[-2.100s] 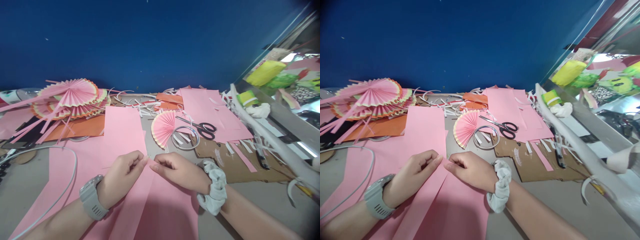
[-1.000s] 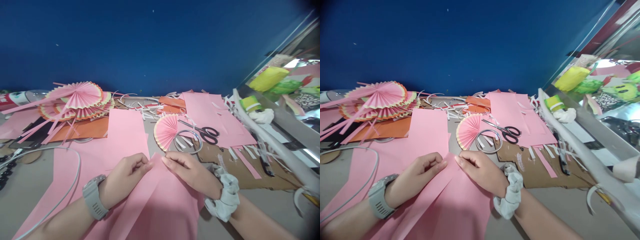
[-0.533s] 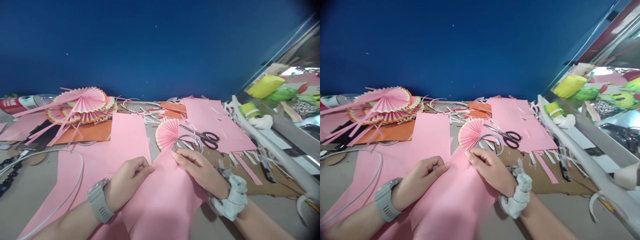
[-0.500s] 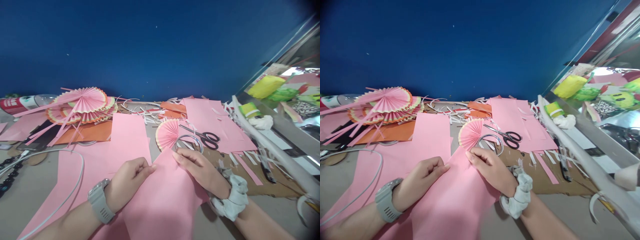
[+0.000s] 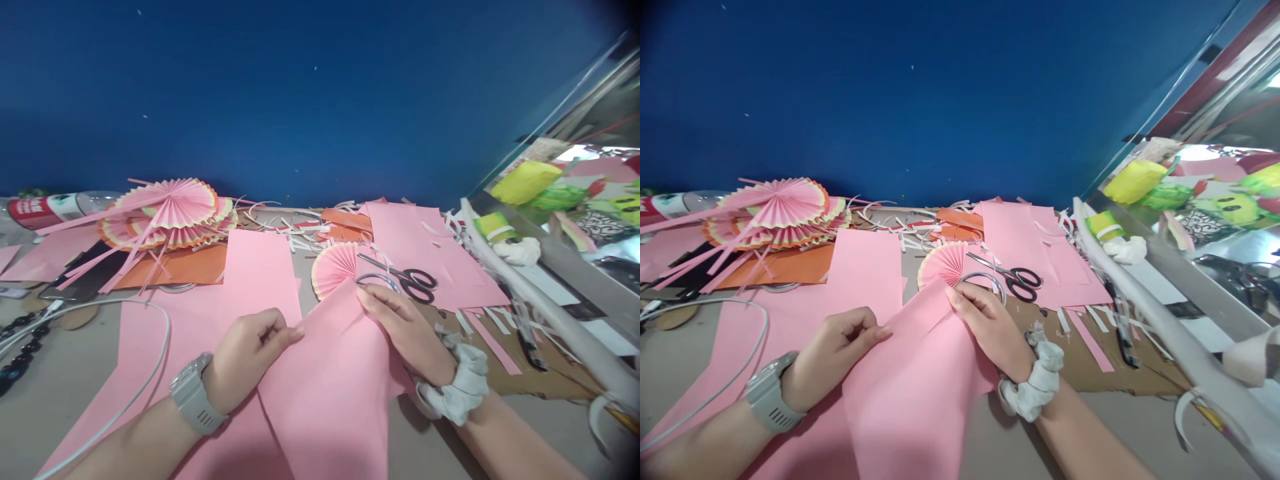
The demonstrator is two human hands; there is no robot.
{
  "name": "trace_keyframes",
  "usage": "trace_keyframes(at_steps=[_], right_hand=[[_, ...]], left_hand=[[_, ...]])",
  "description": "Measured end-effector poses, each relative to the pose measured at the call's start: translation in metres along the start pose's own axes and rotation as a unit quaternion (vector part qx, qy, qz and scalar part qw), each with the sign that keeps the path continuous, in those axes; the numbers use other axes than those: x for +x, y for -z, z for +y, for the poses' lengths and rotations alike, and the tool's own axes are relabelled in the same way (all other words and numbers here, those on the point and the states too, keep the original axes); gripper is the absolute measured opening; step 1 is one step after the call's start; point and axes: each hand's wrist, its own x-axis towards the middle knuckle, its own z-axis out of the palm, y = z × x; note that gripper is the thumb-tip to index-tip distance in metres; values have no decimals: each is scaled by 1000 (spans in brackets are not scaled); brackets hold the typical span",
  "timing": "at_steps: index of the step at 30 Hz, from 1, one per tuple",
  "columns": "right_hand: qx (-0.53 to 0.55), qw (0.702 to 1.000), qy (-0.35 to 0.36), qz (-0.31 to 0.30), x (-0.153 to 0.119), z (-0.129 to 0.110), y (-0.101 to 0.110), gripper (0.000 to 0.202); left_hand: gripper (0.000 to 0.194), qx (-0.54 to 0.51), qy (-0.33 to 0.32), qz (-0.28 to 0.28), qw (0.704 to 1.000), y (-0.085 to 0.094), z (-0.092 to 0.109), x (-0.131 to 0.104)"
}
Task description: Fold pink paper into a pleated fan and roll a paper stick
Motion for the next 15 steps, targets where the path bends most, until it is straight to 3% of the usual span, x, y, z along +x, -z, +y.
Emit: trace_keyframes(at_steps=[4, 10, 15], right_hand=[[3, 999, 2, 54, 1, 5, 2, 33], [-5, 998, 15, 56, 2, 11, 0, 33], [9, 994, 7, 105, 3, 14, 1, 32]], left_hand=[[22, 2, -44, 9, 999, 5, 4, 1], [30, 22, 9, 58, 998, 8, 0, 4], [27, -56, 4, 29, 998, 8, 2, 3]])
